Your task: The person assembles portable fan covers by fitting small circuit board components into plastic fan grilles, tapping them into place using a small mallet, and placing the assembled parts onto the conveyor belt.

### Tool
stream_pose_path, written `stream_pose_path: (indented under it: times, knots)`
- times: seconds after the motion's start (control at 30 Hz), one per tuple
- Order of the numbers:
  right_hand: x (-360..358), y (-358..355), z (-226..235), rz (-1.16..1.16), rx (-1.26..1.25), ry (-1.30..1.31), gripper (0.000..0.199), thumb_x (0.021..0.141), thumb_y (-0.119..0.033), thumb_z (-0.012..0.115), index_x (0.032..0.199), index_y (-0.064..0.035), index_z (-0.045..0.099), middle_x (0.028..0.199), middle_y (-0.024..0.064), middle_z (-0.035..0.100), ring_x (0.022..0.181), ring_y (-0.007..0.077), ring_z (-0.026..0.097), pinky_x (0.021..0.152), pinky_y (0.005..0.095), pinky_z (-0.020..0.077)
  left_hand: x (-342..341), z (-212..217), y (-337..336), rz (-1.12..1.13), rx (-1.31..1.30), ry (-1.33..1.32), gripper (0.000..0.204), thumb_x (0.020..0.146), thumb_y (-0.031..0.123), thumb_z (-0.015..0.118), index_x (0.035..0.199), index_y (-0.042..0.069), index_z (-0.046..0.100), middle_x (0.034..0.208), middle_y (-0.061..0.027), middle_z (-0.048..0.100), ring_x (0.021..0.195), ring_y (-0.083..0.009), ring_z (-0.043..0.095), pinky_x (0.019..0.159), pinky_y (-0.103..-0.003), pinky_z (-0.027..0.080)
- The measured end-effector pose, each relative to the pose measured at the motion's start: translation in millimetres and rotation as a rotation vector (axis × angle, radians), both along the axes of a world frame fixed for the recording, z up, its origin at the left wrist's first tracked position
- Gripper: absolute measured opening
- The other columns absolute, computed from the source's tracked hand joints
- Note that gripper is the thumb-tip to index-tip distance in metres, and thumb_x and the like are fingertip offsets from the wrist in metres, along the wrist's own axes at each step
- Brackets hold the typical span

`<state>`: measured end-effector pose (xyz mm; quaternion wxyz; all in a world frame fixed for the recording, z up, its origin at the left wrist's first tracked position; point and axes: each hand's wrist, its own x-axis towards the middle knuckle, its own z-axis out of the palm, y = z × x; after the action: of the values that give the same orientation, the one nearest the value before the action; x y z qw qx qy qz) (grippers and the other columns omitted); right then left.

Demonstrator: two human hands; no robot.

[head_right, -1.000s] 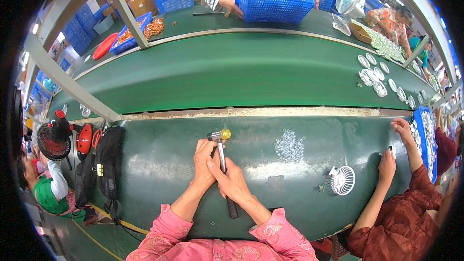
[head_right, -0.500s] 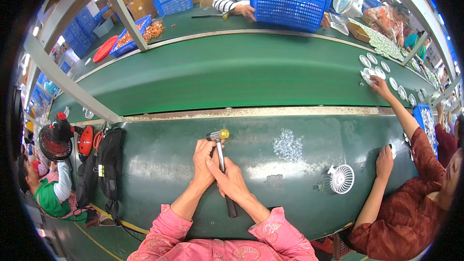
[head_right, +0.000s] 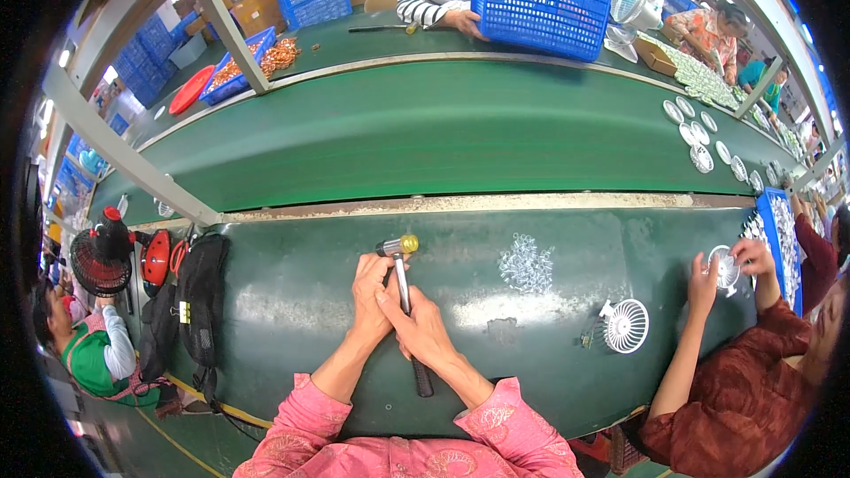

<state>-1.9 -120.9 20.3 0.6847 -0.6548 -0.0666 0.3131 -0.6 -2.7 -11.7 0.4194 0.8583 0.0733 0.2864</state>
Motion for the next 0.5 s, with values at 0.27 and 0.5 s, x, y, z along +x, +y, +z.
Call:
stream_pose_path:
  times: [0.27,0.5]
  knots:
    - [0.5,0.9,0.7,-0.001,-0.006,-0.017,0.042,0.095,-0.040,0.061,0.083,-0.0008,0.049,0.053,0.0043,0.050,0.037,0.0120,0.049,0.034,0.0289,0.0353,0.8,-1.0,0.5,0.006,-0.006,0.001,0.011,0.081,0.004,0.065,0.092,0.004,0.068,0.094,-0.0093,0.068,0.091,-0.0280,0.057,0.078,-0.037,0.047]
    - [-0.4,0.7,4.8,0.008,-0.003,0.011,0.041,0.095,-0.040,0.061,0.087,-0.0018,0.049,0.055,0.0026,0.049,0.038,0.0105,0.046,0.034,0.0273,0.0339,-0.7,5.4,-0.7,-0.018,0.020,-0.021,0.012,0.082,-0.002,0.059,0.093,0.001,0.064,0.092,-0.0123,0.064,0.089,-0.0326,0.056,0.077,-0.041,0.046]
